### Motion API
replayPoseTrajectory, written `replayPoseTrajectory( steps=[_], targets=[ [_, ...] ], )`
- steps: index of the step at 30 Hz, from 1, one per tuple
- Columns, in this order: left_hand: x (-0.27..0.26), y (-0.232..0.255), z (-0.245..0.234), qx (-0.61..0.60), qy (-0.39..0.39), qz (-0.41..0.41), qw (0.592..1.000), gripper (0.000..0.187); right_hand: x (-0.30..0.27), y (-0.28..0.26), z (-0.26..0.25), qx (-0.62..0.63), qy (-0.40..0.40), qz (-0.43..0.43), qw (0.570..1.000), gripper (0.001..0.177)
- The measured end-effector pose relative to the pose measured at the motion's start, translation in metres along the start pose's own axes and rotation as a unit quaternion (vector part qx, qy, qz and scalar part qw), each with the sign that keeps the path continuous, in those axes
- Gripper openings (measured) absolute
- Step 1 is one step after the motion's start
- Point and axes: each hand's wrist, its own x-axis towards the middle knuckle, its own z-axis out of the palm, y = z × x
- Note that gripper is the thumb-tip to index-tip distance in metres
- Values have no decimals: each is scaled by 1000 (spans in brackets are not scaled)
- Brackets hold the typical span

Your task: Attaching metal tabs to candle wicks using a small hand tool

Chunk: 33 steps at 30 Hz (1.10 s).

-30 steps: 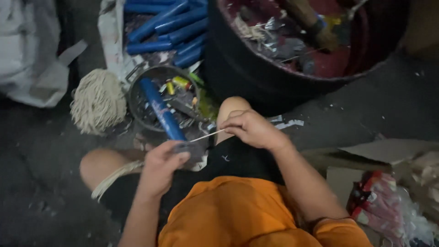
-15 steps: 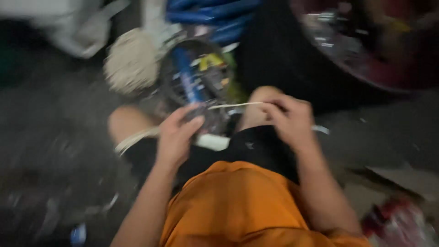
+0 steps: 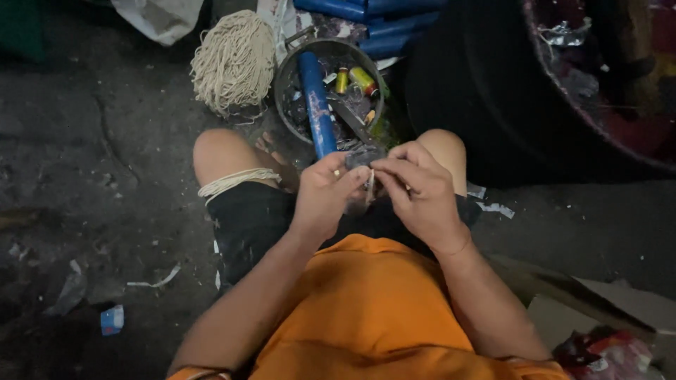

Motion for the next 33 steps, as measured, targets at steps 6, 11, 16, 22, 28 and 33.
replayPoseTrajectory(
  steps=[6,11,16,22,28,33],
  targets=[
    [-5,5,9,-25,-66,-41,997,33,-4,11,-5,-53,-16,4,998,6],
    [-13,23,23,3,-58,-35,998,32,-8,30,-9,83,13,150,985,28],
    [-10,20,17,35,-68,-36,996,31,-22,53,-11,188,28,269,944,14],
    [-14,25,21,107,-75,-29,991,28,-19,34,-6,161,23,276,947,21],
    [-14,16,17,72,-68,-47,994,29,-19,33,-9,155,-2,276,949,20],
    [-11,11,13,51,-85,-77,992,30,-15,31,-14,158,-24,262,952,19]
  ],
)
